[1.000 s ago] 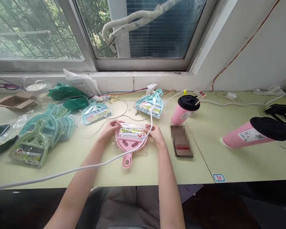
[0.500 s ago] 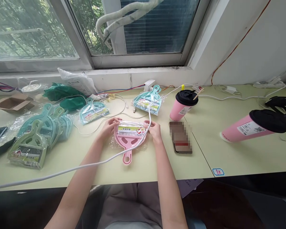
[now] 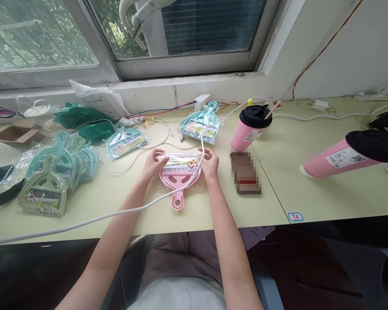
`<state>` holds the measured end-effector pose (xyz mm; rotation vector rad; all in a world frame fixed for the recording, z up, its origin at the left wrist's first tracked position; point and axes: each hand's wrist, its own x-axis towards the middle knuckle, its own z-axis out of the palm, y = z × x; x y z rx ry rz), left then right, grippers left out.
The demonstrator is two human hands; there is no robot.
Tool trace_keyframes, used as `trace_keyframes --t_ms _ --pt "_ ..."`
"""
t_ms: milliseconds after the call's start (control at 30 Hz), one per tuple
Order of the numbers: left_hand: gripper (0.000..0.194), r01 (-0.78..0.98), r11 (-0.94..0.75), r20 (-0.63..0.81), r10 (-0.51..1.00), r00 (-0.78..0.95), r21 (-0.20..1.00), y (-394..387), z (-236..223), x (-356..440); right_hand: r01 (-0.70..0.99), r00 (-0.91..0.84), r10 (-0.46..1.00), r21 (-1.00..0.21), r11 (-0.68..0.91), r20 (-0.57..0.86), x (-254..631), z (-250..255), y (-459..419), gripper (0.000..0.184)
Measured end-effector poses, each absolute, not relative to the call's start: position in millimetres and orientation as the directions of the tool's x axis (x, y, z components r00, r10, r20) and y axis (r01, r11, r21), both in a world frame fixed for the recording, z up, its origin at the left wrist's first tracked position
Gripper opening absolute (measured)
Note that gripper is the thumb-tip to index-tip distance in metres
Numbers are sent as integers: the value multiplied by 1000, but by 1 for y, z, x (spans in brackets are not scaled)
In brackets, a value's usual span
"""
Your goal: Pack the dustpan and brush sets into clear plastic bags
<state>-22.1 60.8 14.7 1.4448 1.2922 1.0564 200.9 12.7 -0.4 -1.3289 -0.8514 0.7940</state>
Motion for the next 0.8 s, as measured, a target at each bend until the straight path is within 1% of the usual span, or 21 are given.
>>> trace_keyframes --t_ms 67,133,200,267,300,367,500,533,600,700,800 --pt "48 190 -28 4 992 125 981 57 17 -18 6 482 872 -995 100 90 202 -2 13 28" --pt "47 172 -10 -20 985 169 985 53 21 -16 5 466 881 -996 91 82 203 -5 14 34" --pt "42 164 -21 -10 983 185 986 50 24 -15 -11 445 895 -999 51 41 205 -8 15 45" --pt "42 155 -35 6 983 184 987 48 25 -13 -16 404 915 -1000 -8 -14 206 -10 15 57" --pt "45 161 -37 8 984 176 986 48 25 -11 -13 378 925 -999 -32 -35 206 -11 15 60" --pt "52 210 -30 -2 989 148 977 48 22 -9 -7 329 943 -999 -52 -52 204 -9 13 59" --pt "60 330 -27 4 997 71 944 52 16 -9 11 306 952 -1000 5 8 195 -2 11 52" --pt "61 335 -36 17 998 60 941 53 14 -9 20 309 951 -1000 15 20 193 -1 10 54" --pt "63 331 -64 49 997 54 942 53 12 -10 30 322 946 -1000 11 20 189 1 10 64" --pt "74 347 -84 65 996 66 934 50 12 -10 78 360 933 -997 -24 6 184 -1 11 79" --pt "83 356 -51 41 998 37 933 47 16 -9 140 382 923 -990 -15 40 181 -3 12 79"
